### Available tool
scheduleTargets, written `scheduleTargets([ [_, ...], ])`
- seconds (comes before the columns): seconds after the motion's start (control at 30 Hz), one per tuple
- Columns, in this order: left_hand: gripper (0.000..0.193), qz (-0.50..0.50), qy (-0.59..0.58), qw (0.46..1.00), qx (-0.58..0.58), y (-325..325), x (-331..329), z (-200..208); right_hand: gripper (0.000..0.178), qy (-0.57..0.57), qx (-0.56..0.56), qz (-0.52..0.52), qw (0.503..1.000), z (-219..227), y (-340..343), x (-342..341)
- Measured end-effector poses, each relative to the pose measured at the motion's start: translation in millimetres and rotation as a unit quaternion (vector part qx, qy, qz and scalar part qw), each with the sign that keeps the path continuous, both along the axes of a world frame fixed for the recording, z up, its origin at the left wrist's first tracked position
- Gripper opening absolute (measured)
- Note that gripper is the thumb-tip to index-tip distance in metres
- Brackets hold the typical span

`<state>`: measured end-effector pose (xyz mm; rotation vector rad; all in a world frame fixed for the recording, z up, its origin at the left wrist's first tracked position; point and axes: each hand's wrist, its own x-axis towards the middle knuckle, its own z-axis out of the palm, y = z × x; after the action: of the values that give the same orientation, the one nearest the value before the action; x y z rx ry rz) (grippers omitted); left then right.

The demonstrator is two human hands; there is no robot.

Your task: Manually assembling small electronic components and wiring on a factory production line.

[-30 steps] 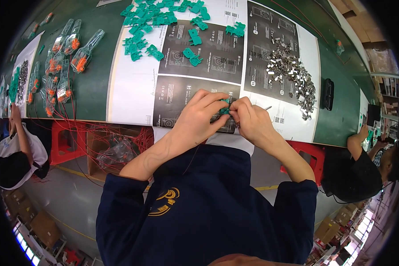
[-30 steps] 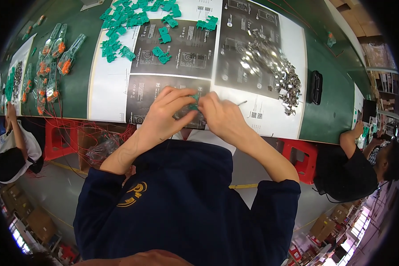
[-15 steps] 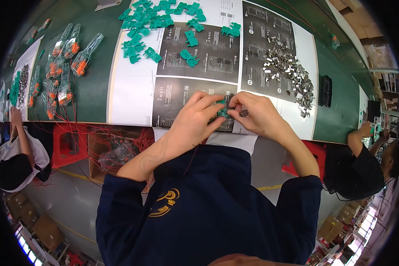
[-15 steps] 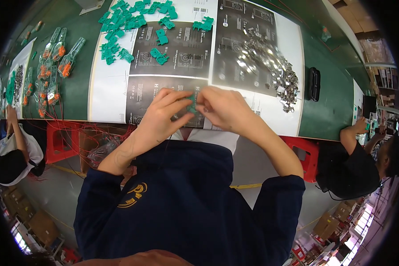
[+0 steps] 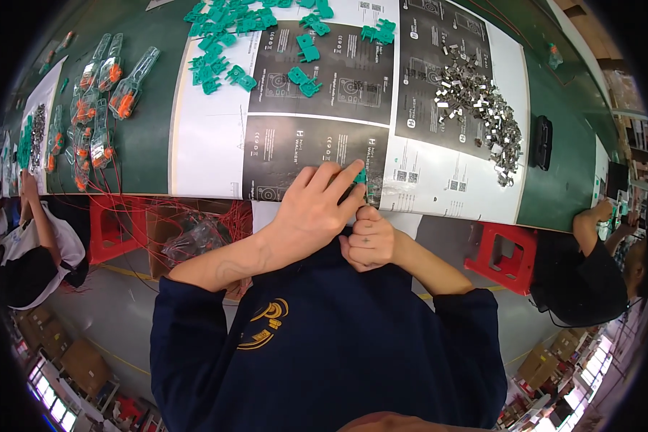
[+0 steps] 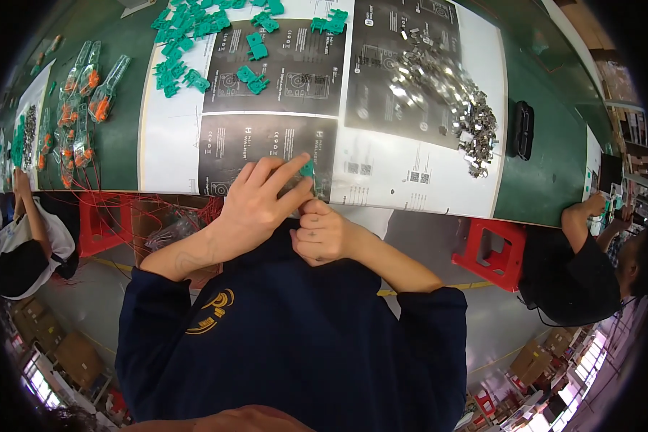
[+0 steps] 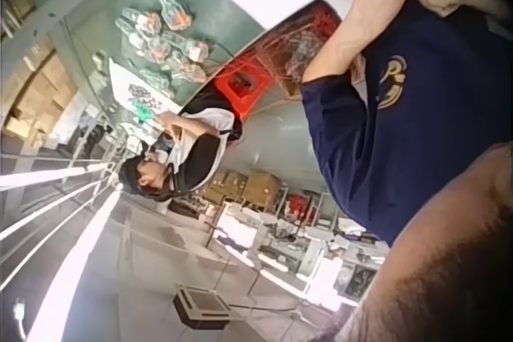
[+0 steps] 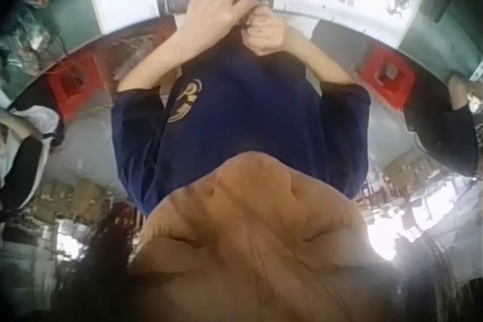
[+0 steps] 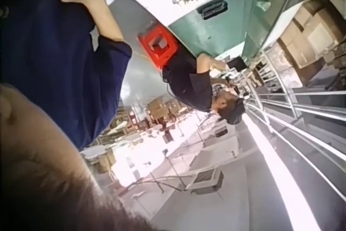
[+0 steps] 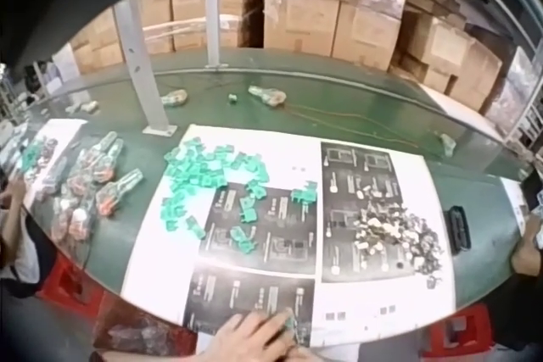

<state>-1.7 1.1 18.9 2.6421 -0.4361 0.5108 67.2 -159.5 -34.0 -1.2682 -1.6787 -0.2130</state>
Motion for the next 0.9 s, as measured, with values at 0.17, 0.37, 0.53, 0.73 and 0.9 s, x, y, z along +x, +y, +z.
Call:
scheduleTargets([
  [0.17, 0.032, -0.015, -0.007, 0.998, 0.055, -2.4, -2.2, -2.9, 0.035, 0.075, 0.013, 0.008, 0.997, 19.7, -3.4, -1.6],
  [0.37, 0.032, -0.046, 0.005, 0.999, 0.024, 4.9, 0.0, 0.2, 0.034, 0.400, 0.057, 0.026, 0.914, 68.0, -9.1, 9.5],
  [0.53, 0.031, -0.045, 0.010, 0.999, 0.028, 4.5, 2.9, 4.0, 0.036, 0.411, 0.045, 0.037, 0.910, 64.8, -2.2, 13.9],
  [0.73, 0.029, -0.040, 0.013, 0.999, 0.027, 3.0, 2.4, 3.5, 0.035, 0.413, 0.010, 0.034, 0.910, 65.6, 1.0, 17.2],
  [0.9, 0.029, -0.034, 0.010, 0.999, 0.017, 2.6, 3.2, 0.3, 0.033, 0.420, 0.004, 0.017, 0.907, 68.4, 5.9, 16.4],
])
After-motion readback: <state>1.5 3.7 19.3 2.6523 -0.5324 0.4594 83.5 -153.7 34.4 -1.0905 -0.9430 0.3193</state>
